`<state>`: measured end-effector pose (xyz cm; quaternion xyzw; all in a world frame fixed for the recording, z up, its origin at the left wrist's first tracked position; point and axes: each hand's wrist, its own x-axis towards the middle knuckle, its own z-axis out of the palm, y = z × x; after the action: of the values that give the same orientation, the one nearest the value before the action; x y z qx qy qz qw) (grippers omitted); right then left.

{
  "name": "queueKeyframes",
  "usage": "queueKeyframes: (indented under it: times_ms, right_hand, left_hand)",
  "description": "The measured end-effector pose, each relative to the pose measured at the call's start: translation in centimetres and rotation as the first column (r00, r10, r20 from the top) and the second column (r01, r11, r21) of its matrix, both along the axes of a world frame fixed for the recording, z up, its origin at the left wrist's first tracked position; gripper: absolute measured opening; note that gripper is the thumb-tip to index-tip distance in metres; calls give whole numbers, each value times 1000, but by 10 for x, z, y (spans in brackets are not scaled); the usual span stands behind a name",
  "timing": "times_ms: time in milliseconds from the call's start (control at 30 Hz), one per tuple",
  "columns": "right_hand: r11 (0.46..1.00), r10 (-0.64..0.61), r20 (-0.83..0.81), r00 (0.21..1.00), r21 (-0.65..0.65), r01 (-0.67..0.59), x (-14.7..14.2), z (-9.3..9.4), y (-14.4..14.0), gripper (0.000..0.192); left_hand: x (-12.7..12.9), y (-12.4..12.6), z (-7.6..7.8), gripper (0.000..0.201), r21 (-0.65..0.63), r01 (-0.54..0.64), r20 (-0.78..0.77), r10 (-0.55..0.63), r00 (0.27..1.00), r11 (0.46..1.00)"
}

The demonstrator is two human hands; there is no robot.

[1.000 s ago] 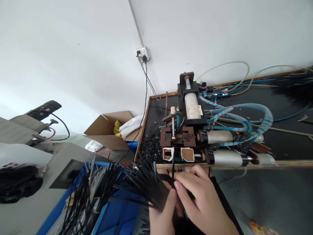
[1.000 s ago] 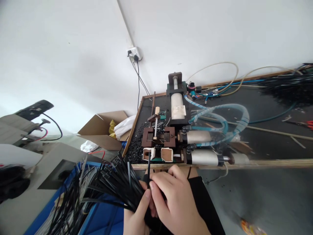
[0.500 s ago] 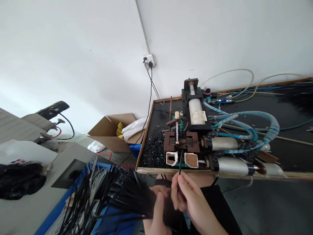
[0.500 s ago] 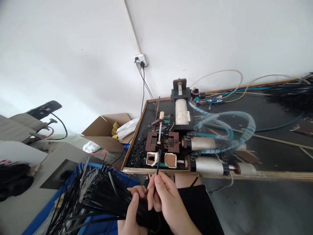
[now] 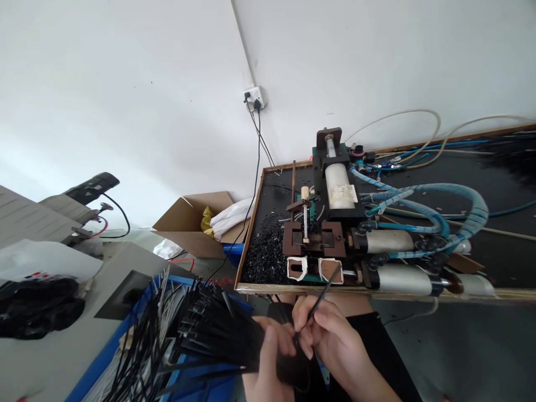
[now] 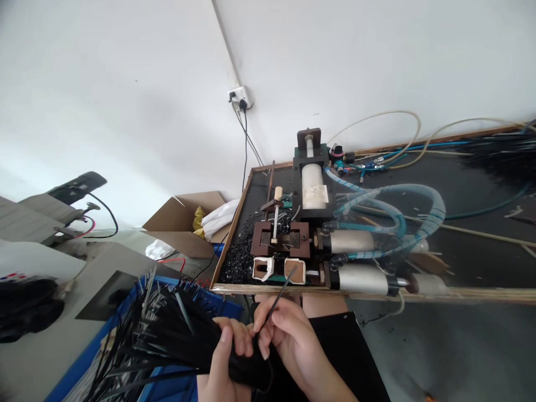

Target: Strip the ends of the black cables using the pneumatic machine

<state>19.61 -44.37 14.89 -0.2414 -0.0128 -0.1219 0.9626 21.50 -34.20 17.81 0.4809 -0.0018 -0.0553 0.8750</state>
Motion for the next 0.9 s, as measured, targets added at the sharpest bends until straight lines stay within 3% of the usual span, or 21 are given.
queueKeyframes:
  times_ms: [100, 300, 533, 900]
  right_hand:
    - [998, -57, -52, 997, -8, 57, 0, 0, 0, 27]
    - [998, -21, -101, 995, 60, 28, 1, 3, -1, 30]
    - [967, 74, -172, 982, 252, -29, 2, 0, -3, 32]
    - [961, 65, -122, 990, 277, -29, 0, 6, -4, 30]
  left_hand:
    - [0, 2, -3, 28, 54, -25, 5, 25, 1000, 998]
    - [-3, 5, 4, 28, 80, -1, 6, 1, 1000, 997]
    - [0, 16, 2, 25, 65, 97, 82, -102, 991, 993]
    - [-9, 12, 11, 29, 83, 86, 61, -91, 994, 993]
